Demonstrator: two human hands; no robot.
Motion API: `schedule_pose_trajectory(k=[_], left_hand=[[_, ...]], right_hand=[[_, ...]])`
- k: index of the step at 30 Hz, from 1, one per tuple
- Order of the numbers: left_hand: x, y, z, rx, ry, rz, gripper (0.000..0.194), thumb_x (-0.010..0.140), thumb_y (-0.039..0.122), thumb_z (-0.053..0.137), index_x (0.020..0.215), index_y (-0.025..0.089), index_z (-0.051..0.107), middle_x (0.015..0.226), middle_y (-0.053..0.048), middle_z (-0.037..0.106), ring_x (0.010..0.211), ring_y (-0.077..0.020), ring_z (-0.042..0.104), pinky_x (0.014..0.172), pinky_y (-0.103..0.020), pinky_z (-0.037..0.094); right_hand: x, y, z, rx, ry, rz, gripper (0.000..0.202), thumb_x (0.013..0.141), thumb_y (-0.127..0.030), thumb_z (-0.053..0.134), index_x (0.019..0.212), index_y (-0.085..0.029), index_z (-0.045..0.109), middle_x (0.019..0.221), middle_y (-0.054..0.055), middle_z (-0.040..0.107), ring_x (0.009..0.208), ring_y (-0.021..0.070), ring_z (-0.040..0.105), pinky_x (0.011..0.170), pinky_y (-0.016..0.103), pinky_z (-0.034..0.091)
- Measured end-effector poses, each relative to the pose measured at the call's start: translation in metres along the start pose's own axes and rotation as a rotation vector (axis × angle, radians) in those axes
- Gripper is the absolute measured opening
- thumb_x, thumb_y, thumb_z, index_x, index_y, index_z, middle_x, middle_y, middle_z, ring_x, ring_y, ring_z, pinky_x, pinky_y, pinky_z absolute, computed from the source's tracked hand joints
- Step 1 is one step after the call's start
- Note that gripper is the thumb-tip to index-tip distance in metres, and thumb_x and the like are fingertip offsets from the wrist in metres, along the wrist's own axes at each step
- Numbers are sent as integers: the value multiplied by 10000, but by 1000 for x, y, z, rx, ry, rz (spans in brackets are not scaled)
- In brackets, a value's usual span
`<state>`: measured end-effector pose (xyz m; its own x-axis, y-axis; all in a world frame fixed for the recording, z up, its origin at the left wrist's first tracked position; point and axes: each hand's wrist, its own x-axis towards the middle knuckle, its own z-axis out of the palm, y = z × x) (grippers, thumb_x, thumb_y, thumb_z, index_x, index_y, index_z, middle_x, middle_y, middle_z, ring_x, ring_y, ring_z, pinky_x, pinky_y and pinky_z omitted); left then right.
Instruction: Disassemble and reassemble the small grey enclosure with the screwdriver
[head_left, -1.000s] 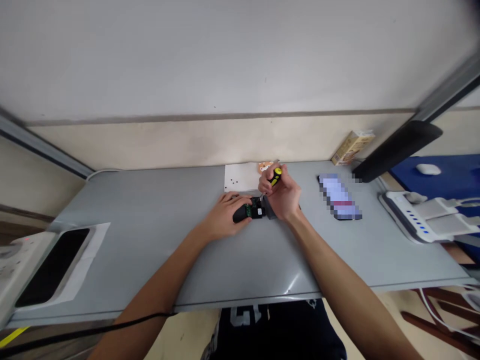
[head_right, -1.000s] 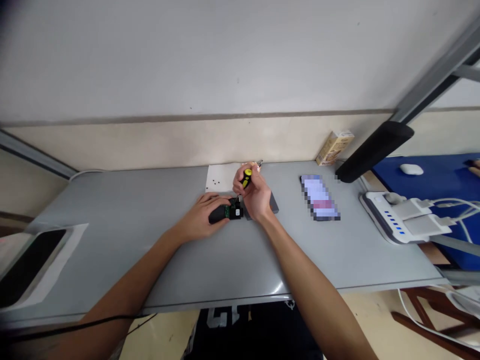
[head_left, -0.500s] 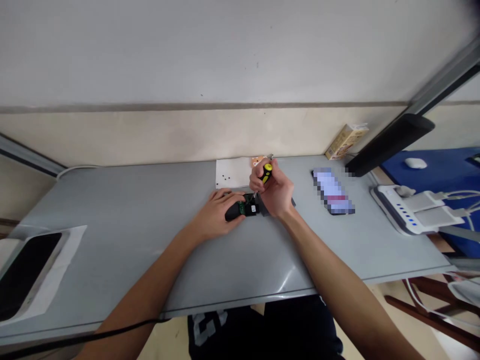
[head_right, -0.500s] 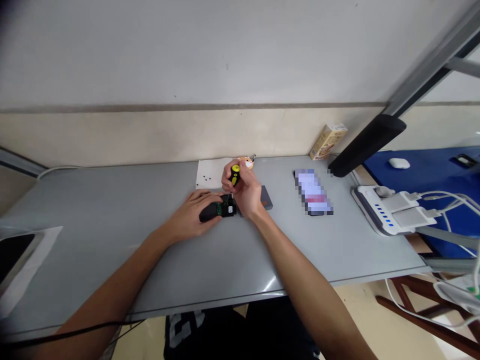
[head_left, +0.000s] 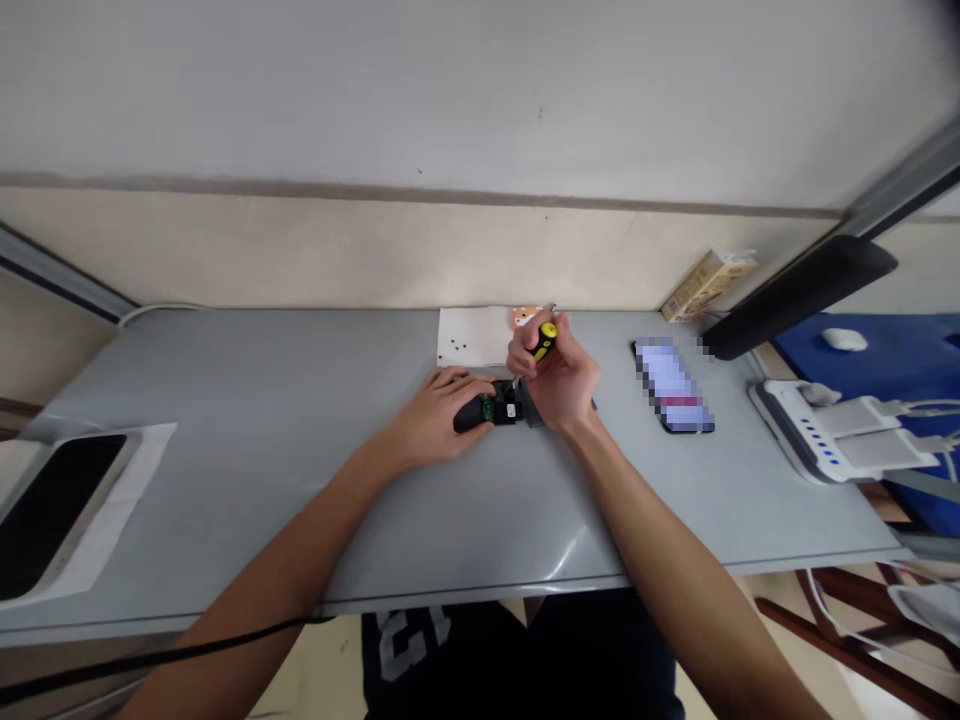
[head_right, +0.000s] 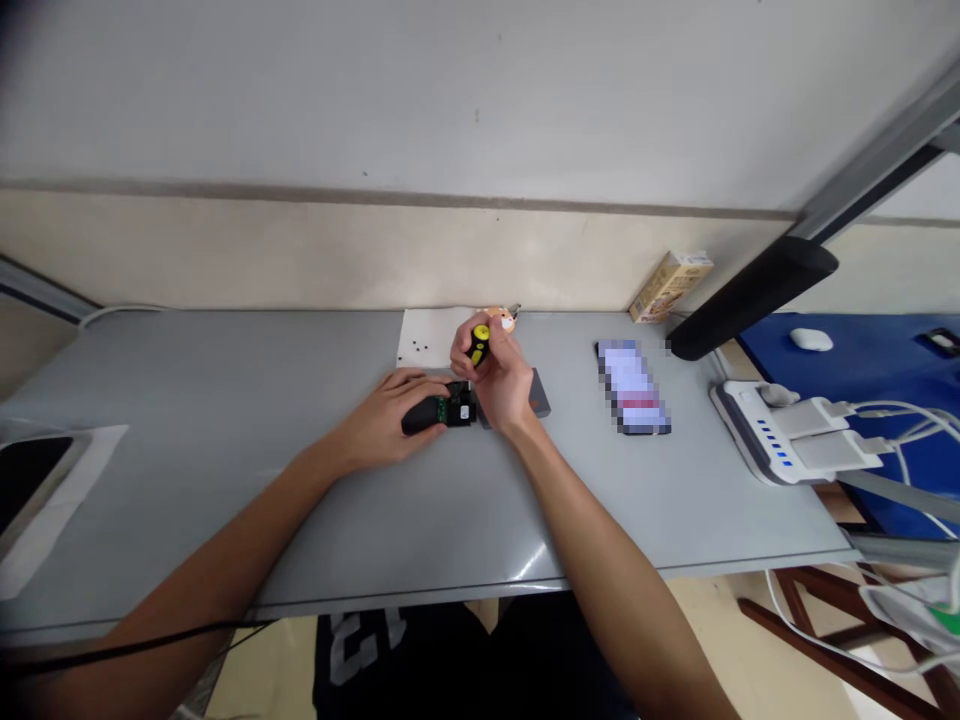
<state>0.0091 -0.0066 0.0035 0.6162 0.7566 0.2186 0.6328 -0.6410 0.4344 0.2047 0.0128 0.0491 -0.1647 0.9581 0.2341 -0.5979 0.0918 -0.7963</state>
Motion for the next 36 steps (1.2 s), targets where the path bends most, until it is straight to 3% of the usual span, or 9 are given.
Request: schedule_pose_trajectory(k=[17,26,36], left_hand=[[1,4,-1,-38,11,4,438,952,355,609,1375,280,526,1393,-52,623,1319,-281,537,1145,-489,383],[1,1,3,22,19,65,272,1001,356,554,1243,264,640,1393,-58,623,1334,-258,534,1154,-478,385],[1,0,1,47,2,58,285,1001,364,561,1254,266,647,1398,-62,625,1339,-252,545,1167,-473,364]], right_hand=[[0,-1,2,8,38,48,488,1004,-620,405,728,-226,483,648,-26,308,542,122,293,521,267,352],[1,-1,4,-6,53,42,479,989,-632,440,719,-237,461,637,-23,311,526,125,291,492,278,346],[1,0,4,12,27,25,506,982,-651,432,716,-226,495,636,-21,313,542,122,283,508,270,318]])
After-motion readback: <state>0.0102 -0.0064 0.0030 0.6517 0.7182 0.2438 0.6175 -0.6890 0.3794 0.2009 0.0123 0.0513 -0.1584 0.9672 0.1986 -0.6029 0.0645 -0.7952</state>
